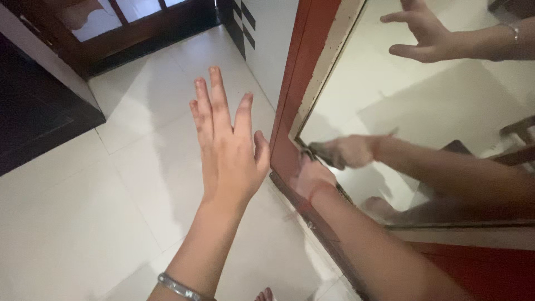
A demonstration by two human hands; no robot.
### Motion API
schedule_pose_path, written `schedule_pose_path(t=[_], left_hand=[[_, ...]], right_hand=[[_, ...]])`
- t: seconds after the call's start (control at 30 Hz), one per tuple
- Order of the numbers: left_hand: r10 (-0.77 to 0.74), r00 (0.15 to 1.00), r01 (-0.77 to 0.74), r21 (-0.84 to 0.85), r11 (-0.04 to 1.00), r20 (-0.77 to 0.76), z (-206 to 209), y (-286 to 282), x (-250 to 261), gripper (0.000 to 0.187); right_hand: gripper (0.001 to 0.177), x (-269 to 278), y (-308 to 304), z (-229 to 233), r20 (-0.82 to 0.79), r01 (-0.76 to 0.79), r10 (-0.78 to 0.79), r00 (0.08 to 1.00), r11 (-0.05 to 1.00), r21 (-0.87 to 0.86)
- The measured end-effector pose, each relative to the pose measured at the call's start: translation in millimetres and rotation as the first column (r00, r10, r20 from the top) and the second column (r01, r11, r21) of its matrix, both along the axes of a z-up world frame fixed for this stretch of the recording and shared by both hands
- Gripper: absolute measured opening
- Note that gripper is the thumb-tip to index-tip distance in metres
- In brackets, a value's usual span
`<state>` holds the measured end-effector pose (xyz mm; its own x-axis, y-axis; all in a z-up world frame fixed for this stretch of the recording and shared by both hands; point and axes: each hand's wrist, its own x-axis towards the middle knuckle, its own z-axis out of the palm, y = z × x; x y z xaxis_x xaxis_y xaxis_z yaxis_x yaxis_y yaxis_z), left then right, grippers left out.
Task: The person wipes a mirror mounted on a red wardrobe using a cloth. They spray the mirror with a cleaning solution from a bottle and continue wiping the surface in circular and vertical motions.
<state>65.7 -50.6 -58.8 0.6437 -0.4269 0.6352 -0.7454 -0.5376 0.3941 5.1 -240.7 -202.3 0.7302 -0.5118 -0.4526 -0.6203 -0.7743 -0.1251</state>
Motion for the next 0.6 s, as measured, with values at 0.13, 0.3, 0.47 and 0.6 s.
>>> schedule_pose_path(t=[0.13, 0.3, 0.47, 0.6], left_hand=[[-0.007, 0.999, 0.005, 0.027, 1.000, 0.049, 1.2, -4.0, 12.0, 0.058], [0.004, 0.992, -0.010, 0.046, 0.999, 0.129, -2.1, -11.2, 26.1, 0.061], [-0.066, 0.993, 0.061, 0.058, 0.996, 0.095, -12.3, -8.6, 10.4, 0.061], [-0.044, 0.997, 0.039, 0.076, 0.996, 0.069, -10.8, -4.4, 1.2, 0.059]], right_hand=[[0.080, -19.0, 2.5, 12.8, -0.072, 0.050, -0.047, 0.996, 0.998, 0.033], [0.083, 8.8, 2.7, 12.5, -0.025, 0.017, -0.016, 1.000, 0.999, 0.046], [0.084, 19.0, 6.3, 13.9, 0.011, 0.096, -0.099, 0.995, 0.982, 0.165], [0.081, -8.5, 0.7, 3.6, 0.058, 0.102, -0.111, 0.992, 0.984, 0.143]])
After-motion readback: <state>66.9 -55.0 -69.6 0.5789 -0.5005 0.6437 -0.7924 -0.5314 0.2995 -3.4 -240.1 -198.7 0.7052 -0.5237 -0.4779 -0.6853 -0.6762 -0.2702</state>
